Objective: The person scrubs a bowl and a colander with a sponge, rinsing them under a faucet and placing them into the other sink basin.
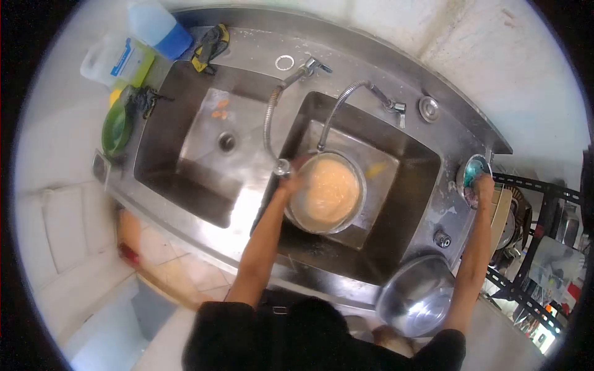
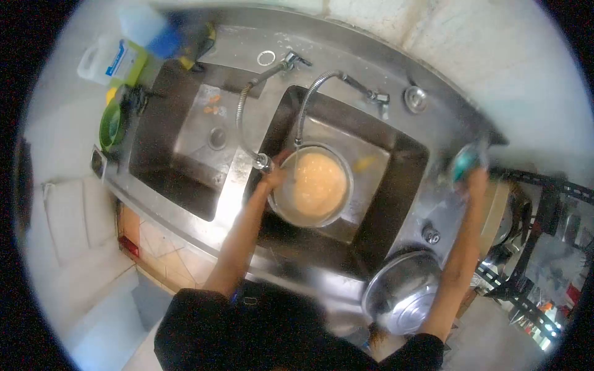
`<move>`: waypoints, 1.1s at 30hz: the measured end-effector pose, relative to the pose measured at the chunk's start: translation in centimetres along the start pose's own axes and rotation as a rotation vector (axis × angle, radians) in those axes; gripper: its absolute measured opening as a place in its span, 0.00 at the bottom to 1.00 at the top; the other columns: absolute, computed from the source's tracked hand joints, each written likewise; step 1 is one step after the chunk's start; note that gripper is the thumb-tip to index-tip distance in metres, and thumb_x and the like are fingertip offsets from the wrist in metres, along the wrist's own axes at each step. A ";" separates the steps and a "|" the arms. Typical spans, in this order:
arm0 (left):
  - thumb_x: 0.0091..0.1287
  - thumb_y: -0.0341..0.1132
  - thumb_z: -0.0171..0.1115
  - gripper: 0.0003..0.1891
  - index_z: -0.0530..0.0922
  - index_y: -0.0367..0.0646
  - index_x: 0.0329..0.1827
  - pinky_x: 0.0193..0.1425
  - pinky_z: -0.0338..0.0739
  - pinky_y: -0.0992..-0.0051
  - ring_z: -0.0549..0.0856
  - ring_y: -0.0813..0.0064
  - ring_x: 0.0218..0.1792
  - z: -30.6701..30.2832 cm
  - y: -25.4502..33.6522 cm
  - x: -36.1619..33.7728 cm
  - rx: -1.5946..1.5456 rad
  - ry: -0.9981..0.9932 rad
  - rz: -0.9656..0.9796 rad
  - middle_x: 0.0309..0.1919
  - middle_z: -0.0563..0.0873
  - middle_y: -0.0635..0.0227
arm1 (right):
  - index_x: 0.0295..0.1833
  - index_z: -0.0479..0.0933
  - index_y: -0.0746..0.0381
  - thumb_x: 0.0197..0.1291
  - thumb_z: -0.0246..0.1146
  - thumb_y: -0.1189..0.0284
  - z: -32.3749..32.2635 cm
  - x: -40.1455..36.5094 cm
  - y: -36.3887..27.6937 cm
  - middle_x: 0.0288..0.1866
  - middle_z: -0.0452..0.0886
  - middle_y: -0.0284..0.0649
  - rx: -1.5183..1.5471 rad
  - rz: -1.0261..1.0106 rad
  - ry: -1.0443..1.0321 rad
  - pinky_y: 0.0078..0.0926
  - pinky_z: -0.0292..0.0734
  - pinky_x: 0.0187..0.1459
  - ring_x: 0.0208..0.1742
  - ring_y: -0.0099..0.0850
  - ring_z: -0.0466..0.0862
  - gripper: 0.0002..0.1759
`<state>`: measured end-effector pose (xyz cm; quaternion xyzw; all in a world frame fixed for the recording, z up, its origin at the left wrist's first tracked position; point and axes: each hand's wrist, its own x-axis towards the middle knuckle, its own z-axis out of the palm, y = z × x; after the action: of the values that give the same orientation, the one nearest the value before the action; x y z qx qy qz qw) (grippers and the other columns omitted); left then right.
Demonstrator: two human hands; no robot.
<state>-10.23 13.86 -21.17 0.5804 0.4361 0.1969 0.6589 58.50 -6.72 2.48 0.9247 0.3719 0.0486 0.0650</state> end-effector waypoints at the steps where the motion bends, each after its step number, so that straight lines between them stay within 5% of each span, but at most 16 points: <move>1: 0.62 0.30 0.61 0.30 0.67 0.46 0.69 0.70 0.65 0.66 0.72 0.64 0.64 0.2 1.8 -0.7 -0.001 0.000 -0.003 0.61 0.75 0.60 | 0.42 0.81 0.63 0.49 0.69 0.60 1.5 1.5 2.2 0.39 0.84 0.53 -0.083 -0.143 -0.005 0.42 0.79 0.44 0.44 0.49 0.84 0.19; 4: 0.59 0.29 0.63 0.32 0.67 0.49 0.70 0.69 0.66 0.68 0.72 0.64 0.64 1.0 8.1 -2.1 -0.150 -0.052 -0.177 0.63 0.74 0.61 | 0.46 0.79 0.63 0.52 0.68 0.60 -10.7 -2.1 -4.2 0.39 0.84 0.53 0.103 0.100 0.097 0.40 0.79 0.43 0.43 0.48 0.85 0.21; 7: 0.58 0.28 0.63 0.34 0.67 0.51 0.71 0.70 0.63 0.67 0.69 0.64 0.67 1.8 9.1 -2.9 0.186 -0.007 -0.101 0.67 0.70 0.61 | 0.50 0.77 0.63 0.55 0.66 0.61 -20.7 -10.8 -16.7 0.38 0.84 0.53 0.423 0.167 0.152 0.37 0.79 0.43 0.42 0.46 0.85 0.21; 8: 0.57 0.27 0.62 0.35 0.66 0.50 0.71 0.72 0.60 0.67 0.67 0.63 0.69 1.8 11.1 -3.4 0.231 -0.019 -0.088 0.68 0.68 0.59 | 0.53 0.77 0.63 0.58 0.64 0.65 -15.3 -11.7 -17.2 0.40 0.84 0.51 0.783 -0.025 0.313 0.36 0.78 0.43 0.41 0.44 0.85 0.19; 9: 0.56 0.25 0.62 0.36 0.66 0.49 0.71 0.74 0.58 0.66 0.64 0.62 0.71 1.9 12.3 -3.8 0.276 -0.037 -0.078 0.70 0.67 0.57 | 0.50 0.79 0.63 0.57 0.64 0.71 -14.6 -14.8 -22.8 0.43 0.84 0.48 0.957 0.067 0.147 0.34 0.78 0.43 0.41 0.41 0.84 0.15; 10: 0.56 0.25 0.62 0.36 0.66 0.49 0.71 0.74 0.58 0.66 0.64 0.62 0.71 2.2 12.4 -3.8 0.286 -0.061 -0.072 0.70 0.67 0.57 | 0.48 0.81 0.63 0.55 0.63 0.78 -14.4 -17.7 -29.2 0.46 0.84 0.45 0.578 0.059 0.251 0.33 0.78 0.43 0.41 0.36 0.84 0.13; 11: 0.53 0.22 0.61 0.38 0.65 0.48 0.72 0.75 0.55 0.66 0.62 0.61 0.72 2.5 12.2 -3.9 0.304 -0.031 0.021 0.70 0.65 0.56 | 0.45 0.82 0.63 0.51 0.63 0.81 -9.6 -19.8 -33.4 0.45 0.84 0.45 0.949 -0.013 0.349 0.32 0.77 0.46 0.43 0.34 0.83 0.14; 12: 0.51 0.20 0.60 0.40 0.63 0.46 0.73 0.76 0.52 0.66 0.59 0.60 0.74 2.7 12.1 -4.2 0.322 0.000 0.114 0.71 0.63 0.54 | 0.47 0.82 0.63 0.49 0.62 0.83 -6.7 -21.5 -37.6 0.44 0.84 0.45 1.161 0.049 0.182 0.32 0.76 0.49 0.45 0.34 0.82 0.16; 14: 0.50 0.18 0.58 0.41 0.62 0.45 0.73 0.76 0.51 0.66 0.59 0.60 0.74 3.1 12.8 -4.8 0.350 -0.013 0.040 0.71 0.63 0.54 | 0.48 0.80 0.66 0.49 0.59 0.87 2.7 -23.3 -44.6 0.44 0.83 0.45 1.658 0.173 0.139 0.30 0.76 0.49 0.46 0.35 0.81 0.18; 17: 0.49 0.17 0.56 0.43 0.58 0.43 0.74 0.77 0.51 0.66 0.59 0.60 0.74 2.4 12.7 -4.5 0.331 -0.042 -0.010 0.71 0.63 0.53 | 0.52 0.78 0.66 0.52 0.58 0.87 -1.4 -27.6 -49.4 0.45 0.81 0.46 1.306 -0.010 0.212 0.31 0.74 0.51 0.48 0.37 0.80 0.20; 20: 0.53 0.30 0.65 0.42 0.57 0.43 0.74 0.73 0.58 0.63 0.63 0.55 0.71 1.1 5.6 -3.4 0.332 -0.102 -0.125 0.70 0.64 0.52 | 0.58 0.74 0.64 0.53 0.58 0.85 -0.8 -30.4 -50.5 0.48 0.80 0.48 1.147 -0.052 0.083 0.34 0.72 0.55 0.52 0.41 0.78 0.24; 23: 0.55 0.29 0.66 0.39 0.60 0.41 0.72 0.73 0.59 0.61 0.64 0.54 0.70 1.8 13.3 -4.3 0.338 -0.111 0.025 0.70 0.64 0.53 | 0.57 0.74 0.62 0.52 0.57 0.83 -0.6 -28.8 -46.2 0.49 0.79 0.55 1.166 -0.321 -0.071 0.38 0.72 0.57 0.54 0.48 0.78 0.24; 26: 0.56 0.27 0.65 0.37 0.62 0.43 0.71 0.74 0.57 0.61 0.63 0.55 0.71 1.9 13.0 -4.3 0.383 -0.124 0.175 0.70 0.64 0.53 | 0.53 0.77 0.63 0.50 0.56 0.80 -4.8 -23.9 -39.7 0.49 0.78 0.57 1.061 -0.185 -0.054 0.41 0.73 0.57 0.53 0.53 0.78 0.21; 28: 0.56 0.26 0.64 0.36 0.62 0.43 0.71 0.75 0.55 0.60 0.62 0.56 0.72 1.4 12.7 -3.8 0.481 -0.119 0.235 0.70 0.64 0.54 | 0.45 0.80 0.63 0.50 0.57 0.77 -12.0 -20.8 -33.9 0.41 0.82 0.54 1.036 0.033 0.181 0.41 0.76 0.50 0.46 0.52 0.82 0.15; 30: 0.56 0.23 0.61 0.36 0.63 0.44 0.71 0.76 0.52 0.61 0.60 0.57 0.73 1.8 10.2 -3.1 0.268 -0.110 0.246 0.71 0.64 0.54 | 0.47 0.79 0.65 0.59 0.57 0.71 -14.5 -18.0 -26.9 0.38 0.83 0.53 0.857 0.156 0.523 0.33 0.77 0.40 0.40 0.38 0.85 0.13; 33: 0.54 0.20 0.58 0.37 0.62 0.43 0.71 0.77 0.51 0.61 0.59 0.57 0.73 1.0 7.7 -1.6 0.327 -0.212 0.217 0.71 0.62 0.54 | 0.48 0.79 0.69 0.54 0.59 0.57 -17.9 -13.5 -18.3 0.38 0.82 0.62 0.470 0.429 0.357 0.45 0.76 0.46 0.45 0.54 0.83 0.26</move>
<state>-8.38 13.92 -13.48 0.7406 0.3254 0.1312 0.5730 33.81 -1.53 16.72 0.9484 0.1760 0.1349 -0.2268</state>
